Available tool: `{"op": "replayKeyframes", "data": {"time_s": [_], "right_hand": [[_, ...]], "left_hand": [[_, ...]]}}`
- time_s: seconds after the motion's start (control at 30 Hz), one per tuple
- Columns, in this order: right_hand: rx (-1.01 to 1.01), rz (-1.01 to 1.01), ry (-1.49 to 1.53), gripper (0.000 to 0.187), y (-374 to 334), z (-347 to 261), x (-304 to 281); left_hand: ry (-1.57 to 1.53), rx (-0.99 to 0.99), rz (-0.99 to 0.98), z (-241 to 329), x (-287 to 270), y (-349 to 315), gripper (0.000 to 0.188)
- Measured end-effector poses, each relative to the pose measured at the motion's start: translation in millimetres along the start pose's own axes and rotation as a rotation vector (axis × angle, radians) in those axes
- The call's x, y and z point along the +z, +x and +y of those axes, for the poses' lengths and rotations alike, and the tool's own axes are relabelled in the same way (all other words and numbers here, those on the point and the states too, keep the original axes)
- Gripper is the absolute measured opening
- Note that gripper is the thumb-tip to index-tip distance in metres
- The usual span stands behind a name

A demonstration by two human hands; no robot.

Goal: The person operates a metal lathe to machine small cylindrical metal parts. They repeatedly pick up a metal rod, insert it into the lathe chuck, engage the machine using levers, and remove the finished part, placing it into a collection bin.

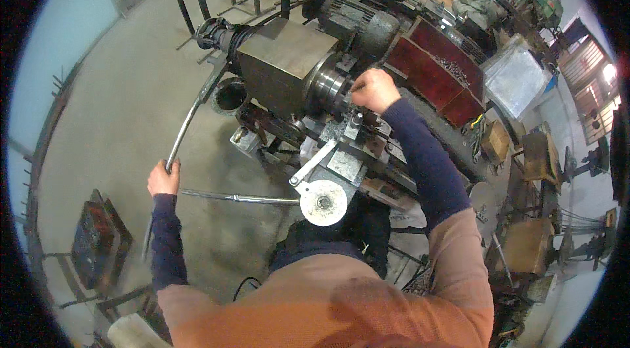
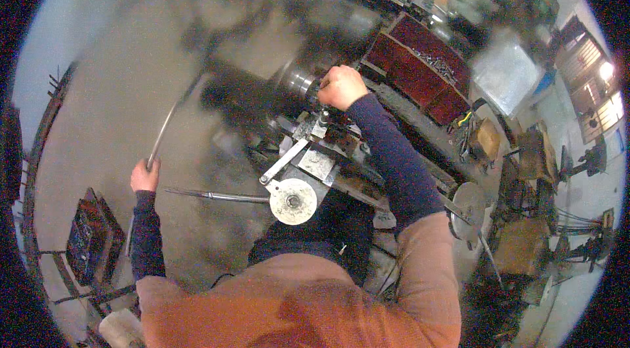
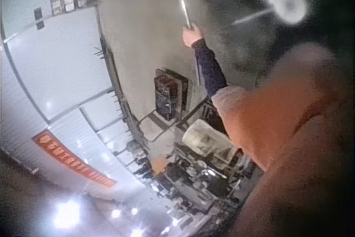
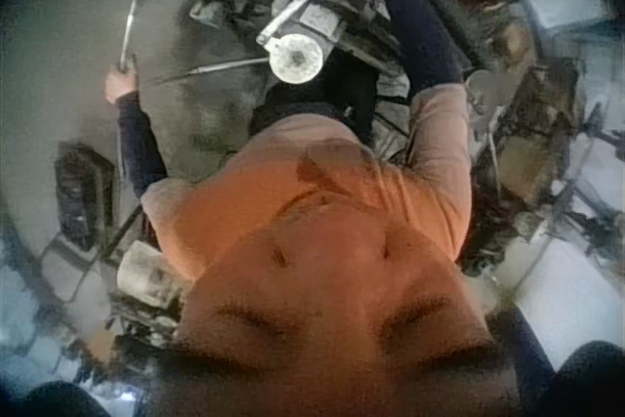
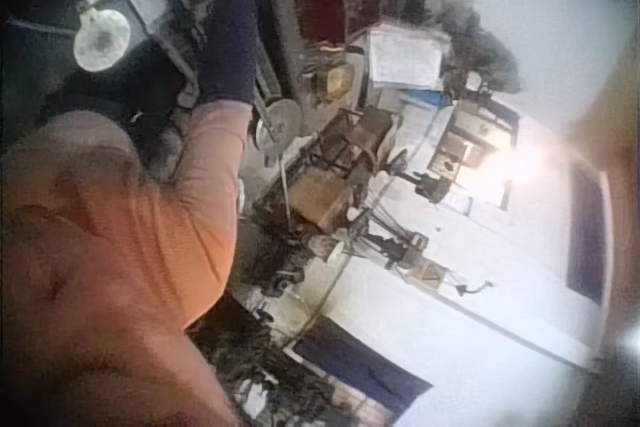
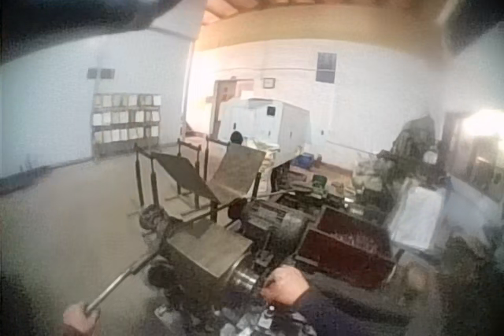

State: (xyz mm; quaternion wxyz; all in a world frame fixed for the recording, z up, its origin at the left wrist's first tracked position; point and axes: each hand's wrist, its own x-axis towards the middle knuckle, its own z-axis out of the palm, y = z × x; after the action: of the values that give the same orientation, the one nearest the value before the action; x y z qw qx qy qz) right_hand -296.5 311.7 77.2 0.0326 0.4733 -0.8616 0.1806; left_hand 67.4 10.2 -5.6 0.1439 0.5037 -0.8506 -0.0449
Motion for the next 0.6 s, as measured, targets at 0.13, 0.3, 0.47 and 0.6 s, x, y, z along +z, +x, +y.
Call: {"op": "replayKeyframes", "data": {"time_s": [0.13, 0.3, 0.47, 0.6], "right_hand": [[-0.418, 0.168, 0.03, 0.018, -49, -38, -32], [-0.532, 0.039, 0.084, 0.025, -98, -92, -36], [-0.512, 0.212, 0.147, 0.015, -128, -91, -42], [-0.417, 0.285, 0.345, 0.016, -149, -85, -44]], "left_hand": [[0.031, 0.672, 0.437, 54, -25, -10, 0.03], [-1.008, 0.724, -0.506, 199, -53, -66, 0.02], [-1.274, 0.846, -0.827, 254, -38, -109, 0.026], [-1.671, 0.598, -1.19, 257, -33, -127, 0.024]]}}
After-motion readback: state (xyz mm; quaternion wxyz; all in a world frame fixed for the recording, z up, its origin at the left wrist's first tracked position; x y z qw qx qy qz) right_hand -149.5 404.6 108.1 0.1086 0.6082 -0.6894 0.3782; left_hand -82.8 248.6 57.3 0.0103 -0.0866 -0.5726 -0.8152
